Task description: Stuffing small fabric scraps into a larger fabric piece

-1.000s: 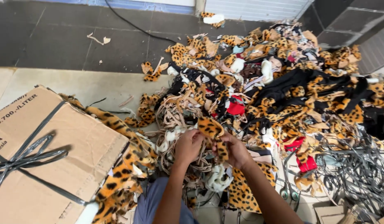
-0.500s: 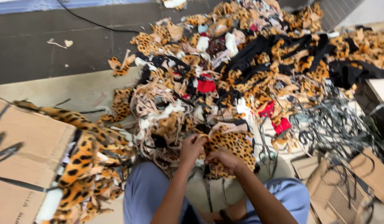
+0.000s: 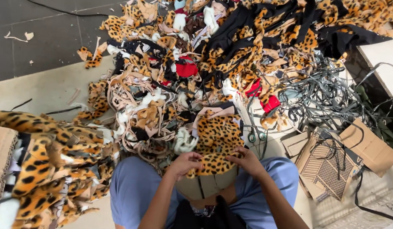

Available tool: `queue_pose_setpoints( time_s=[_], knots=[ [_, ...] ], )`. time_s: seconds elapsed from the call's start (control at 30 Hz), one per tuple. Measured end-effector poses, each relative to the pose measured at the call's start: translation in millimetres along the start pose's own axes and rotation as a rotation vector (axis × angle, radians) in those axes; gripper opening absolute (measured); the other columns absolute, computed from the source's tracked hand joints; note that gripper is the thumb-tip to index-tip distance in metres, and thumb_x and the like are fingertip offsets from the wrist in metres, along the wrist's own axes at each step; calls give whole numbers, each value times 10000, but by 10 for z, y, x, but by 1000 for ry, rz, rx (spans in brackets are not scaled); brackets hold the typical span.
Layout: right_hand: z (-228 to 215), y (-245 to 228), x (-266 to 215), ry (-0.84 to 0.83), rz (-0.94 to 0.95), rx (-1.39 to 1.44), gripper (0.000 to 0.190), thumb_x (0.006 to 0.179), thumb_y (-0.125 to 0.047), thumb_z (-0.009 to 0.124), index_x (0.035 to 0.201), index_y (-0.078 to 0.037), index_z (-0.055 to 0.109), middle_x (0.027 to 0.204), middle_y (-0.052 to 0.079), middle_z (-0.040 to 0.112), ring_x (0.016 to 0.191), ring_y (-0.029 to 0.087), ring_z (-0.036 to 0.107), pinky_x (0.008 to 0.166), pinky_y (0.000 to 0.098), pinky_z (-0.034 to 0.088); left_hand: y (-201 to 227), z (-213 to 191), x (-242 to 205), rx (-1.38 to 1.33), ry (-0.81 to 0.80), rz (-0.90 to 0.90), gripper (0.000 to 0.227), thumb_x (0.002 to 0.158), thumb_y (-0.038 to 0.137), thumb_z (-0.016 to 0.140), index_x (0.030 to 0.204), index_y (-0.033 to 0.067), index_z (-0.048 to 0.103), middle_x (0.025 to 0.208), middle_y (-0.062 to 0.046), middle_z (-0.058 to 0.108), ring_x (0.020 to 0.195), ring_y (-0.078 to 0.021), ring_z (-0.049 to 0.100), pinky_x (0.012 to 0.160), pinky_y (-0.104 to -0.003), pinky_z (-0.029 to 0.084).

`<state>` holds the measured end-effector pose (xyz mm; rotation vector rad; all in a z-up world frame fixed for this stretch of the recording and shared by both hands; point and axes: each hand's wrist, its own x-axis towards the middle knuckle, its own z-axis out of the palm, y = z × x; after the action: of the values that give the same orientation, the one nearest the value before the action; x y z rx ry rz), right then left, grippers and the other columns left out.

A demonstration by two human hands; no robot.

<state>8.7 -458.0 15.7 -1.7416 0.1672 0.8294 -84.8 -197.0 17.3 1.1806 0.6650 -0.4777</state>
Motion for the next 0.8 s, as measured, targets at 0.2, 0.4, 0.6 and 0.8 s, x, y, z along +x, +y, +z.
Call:
queue_pose_setpoints(
  time_s=[0.2, 0.4, 0.6, 0.8],
  knots=[
    [-381, 236, 435, 103, -105, -171, 294, 926, -109, 771, 1196, -14, 703, 964, 241, 744, 831, 283, 730, 705, 387, 601, -202, 42, 733, 305, 93, 186, 392, 783, 210, 866, 1128, 128, 697, 1036, -67, 727, 1017, -218, 701, 846, -380, 581],
    [-540, -8, 1106, 495, -212, -496, 257, 846, -343, 819, 1086, -274, 755, 849, 40, 772, 814, 220, 759, 815, 349, 592, 154, 194, 1346, 311, 329, 346, 230, 916, 152, 724, 1107, 99, 608, 1154, -136, 590, 1059, -334, 667, 754, -448, 658],
    [-647, -123, 1764, 577, -277, -618, 211, 848, -356, 803, 1039, -293, 738, 888, 39, 774, 925, 289, 746, 851, 402, 597, 308, 352, 1638, 439, 429, 464, 116, 1011, 13, 565, 1072, 91, 624, 1169, -133, 620, 1250, -390, 584, 1108, -606, 387],
    [-650, -55, 2012, 567, -314, -696, 222, 839, -282, 791, 1050, -225, 755, 866, 100, 767, 890, 311, 751, 802, 403, 610, 160, 363, 1871, 558, 449, 533, 188, 1023, 15, 554, 1187, 1, 644, 1159, -146, 571, 948, -315, 669, 714, -404, 621]
  ],
)
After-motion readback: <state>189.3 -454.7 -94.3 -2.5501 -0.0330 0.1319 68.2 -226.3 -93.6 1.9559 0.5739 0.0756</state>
